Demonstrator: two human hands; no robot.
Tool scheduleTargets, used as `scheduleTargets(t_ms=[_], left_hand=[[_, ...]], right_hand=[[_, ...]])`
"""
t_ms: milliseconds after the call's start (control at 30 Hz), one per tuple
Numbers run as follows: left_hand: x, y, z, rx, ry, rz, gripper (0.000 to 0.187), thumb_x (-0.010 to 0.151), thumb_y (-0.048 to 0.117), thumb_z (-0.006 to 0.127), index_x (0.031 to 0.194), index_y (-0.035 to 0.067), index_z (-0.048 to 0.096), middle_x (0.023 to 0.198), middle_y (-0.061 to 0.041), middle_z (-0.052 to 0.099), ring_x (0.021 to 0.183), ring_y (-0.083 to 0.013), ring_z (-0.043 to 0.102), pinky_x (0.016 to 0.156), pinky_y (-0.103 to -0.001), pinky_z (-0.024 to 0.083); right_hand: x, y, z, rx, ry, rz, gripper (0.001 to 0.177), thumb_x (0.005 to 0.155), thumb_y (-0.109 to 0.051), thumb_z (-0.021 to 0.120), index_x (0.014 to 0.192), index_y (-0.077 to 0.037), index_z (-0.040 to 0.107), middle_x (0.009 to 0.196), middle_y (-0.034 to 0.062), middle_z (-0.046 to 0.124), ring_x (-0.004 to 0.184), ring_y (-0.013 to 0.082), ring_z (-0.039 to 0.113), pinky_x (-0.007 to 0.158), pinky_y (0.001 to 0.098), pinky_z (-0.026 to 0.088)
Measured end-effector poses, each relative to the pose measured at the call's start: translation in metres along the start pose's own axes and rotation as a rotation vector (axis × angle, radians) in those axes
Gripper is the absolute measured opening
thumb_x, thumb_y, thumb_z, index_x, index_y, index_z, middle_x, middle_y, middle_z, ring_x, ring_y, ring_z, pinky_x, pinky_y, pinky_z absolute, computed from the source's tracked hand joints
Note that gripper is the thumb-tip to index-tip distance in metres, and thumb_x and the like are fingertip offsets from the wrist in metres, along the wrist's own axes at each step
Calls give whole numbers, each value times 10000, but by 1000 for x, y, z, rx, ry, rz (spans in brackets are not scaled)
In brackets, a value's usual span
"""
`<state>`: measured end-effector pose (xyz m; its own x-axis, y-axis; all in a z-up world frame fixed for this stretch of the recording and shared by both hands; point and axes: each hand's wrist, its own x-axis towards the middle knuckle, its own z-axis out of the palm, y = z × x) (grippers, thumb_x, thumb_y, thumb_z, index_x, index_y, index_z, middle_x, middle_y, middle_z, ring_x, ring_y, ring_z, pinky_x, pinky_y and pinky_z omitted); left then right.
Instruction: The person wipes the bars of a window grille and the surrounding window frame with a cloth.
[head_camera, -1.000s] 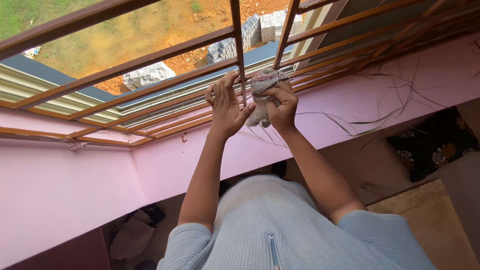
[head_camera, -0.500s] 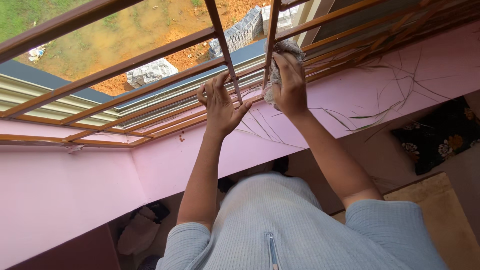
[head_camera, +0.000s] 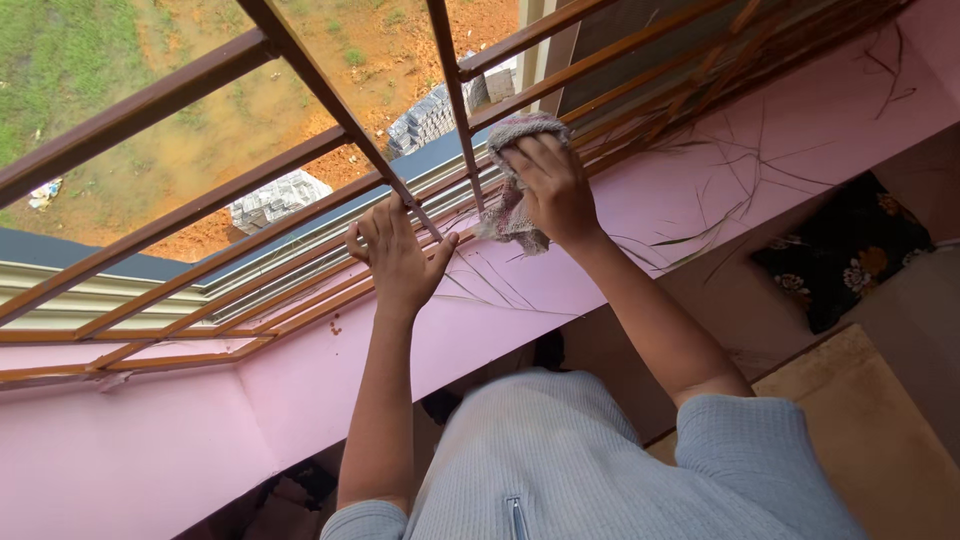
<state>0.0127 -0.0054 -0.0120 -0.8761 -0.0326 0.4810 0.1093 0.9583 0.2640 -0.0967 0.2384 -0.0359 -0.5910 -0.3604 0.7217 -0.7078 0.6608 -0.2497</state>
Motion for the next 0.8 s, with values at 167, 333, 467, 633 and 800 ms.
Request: scheduleTargets(t_ms=[167,333,467,633,800], left_hand=[[-10,-4,3,0,12,0,865,920,752,570,1458,113,346,1197,-90,407,1220,-287,336,1107,-520,142],[-13,-3,-1,-20,48,29,935,886,747,592,1488,82,329,1187,-80,392,1205,-290,311,1122,-536,104],[-7,0,-5,-15,41,5,911,885,739,595,1487,110,327,1226,-79,411,1219,-281,327,1130,-519,113],[10,1,-22,-196,-106,45,1084,899,827,395,1606,18,253,1429,-135,463,1374,-277,315,1178,-476,91],[9,-7,-35,-463,-189,-22,1039,971,792,268,1667,29,159,1614,-184,409,1555,-291,254,1268,-477,-3]], right_hand=[[-6,72,-17,-165,277,320,620,830,169,513,1430,25,581,1558,227,459,1474,434,384,1249,567,317],[-6,45,-4,-81,351,414,623,828,146,525,1444,58,559,1570,272,400,1466,490,336,1220,600,290],[-15,-17,-3,262,289,366,548,860,132,536,1379,-16,630,1495,160,556,1442,403,511,1256,549,406],[5,-68,-12,258,321,-2,446,905,76,597,1340,-25,605,1429,180,510,1368,421,481,1203,562,379],[26,-120,22,-73,-55,64,515,870,8,631,1385,6,624,1384,182,541,1341,424,433,1158,518,395]])
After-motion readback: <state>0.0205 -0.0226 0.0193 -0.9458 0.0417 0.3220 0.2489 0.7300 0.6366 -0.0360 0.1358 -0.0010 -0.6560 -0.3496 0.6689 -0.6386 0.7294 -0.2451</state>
